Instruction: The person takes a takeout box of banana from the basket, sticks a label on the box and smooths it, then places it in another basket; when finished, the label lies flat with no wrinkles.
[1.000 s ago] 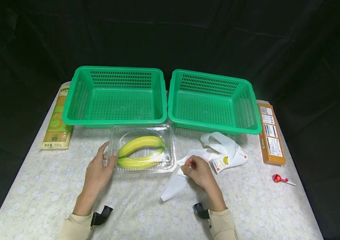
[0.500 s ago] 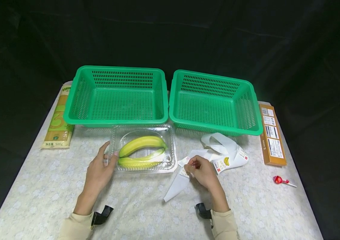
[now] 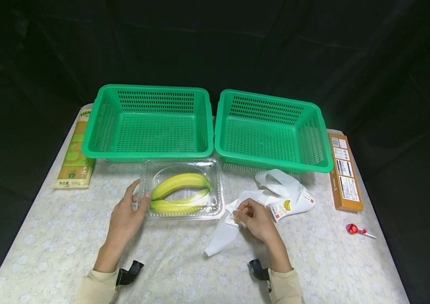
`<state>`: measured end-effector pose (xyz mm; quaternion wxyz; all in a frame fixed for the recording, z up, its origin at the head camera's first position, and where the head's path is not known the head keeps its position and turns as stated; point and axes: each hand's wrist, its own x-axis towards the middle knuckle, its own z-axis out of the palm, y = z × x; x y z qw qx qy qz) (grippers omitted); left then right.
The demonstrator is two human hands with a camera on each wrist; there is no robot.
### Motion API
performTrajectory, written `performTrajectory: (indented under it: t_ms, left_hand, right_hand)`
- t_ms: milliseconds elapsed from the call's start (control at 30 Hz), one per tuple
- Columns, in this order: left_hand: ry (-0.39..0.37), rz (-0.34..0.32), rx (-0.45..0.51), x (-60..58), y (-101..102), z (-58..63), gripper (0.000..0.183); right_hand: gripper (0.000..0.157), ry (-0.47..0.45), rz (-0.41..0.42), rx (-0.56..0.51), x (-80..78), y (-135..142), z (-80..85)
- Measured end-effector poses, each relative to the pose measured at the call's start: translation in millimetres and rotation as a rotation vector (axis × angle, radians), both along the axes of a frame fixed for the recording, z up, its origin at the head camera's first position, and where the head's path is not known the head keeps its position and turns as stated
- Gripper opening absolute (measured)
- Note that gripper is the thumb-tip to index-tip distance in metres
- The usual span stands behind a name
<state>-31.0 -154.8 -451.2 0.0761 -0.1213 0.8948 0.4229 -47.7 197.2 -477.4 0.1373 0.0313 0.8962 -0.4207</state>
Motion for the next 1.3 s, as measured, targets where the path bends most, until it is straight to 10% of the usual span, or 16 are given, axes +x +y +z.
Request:
performTrajectory:
  t_ms: [1300]
  left_hand:
    - [0.125, 0.033, 0.09, 1.8, 4.7, 5.1, 0.055]
  right_hand:
    - [0.011, 0.046, -0.014, -0.179, 3.4, -1.2, 33.1]
